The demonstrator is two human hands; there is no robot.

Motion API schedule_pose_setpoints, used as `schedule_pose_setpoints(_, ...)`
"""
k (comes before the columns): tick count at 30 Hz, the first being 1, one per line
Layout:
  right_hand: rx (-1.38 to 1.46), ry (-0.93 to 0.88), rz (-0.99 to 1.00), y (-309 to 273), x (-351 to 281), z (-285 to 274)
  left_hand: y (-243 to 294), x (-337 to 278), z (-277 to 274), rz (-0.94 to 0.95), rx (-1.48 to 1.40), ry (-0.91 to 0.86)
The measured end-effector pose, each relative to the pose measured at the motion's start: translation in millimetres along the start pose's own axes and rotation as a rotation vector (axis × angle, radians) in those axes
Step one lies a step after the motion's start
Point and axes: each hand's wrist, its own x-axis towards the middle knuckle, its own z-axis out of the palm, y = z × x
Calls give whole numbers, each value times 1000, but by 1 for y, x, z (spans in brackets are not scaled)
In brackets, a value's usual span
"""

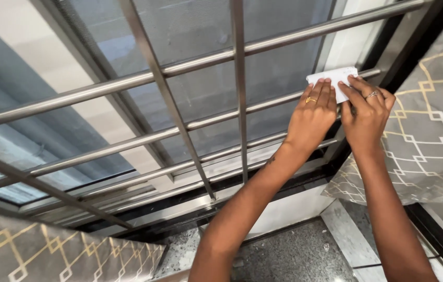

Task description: The person pulls back patterned curtains to reveal a window with a metal security grille. They then use a white cloth to wipe the metal bars and the window frame, cleaning the surface thoroughly.

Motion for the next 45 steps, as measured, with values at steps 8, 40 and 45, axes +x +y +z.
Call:
schedule_pose_setpoints(8, 80, -26, -21, -48, 6, 6, -23, -24, -48, -48, 102, -43)
schedule_pose_setpoints(40, 437, -43, -196, -212, 16, 59, -129, -118, -196, -166, -6, 26)
schedule_pose_setpoints(45, 412, -82, -188, -210, 18, 66, -131, -120, -186, -171, 17, 21)
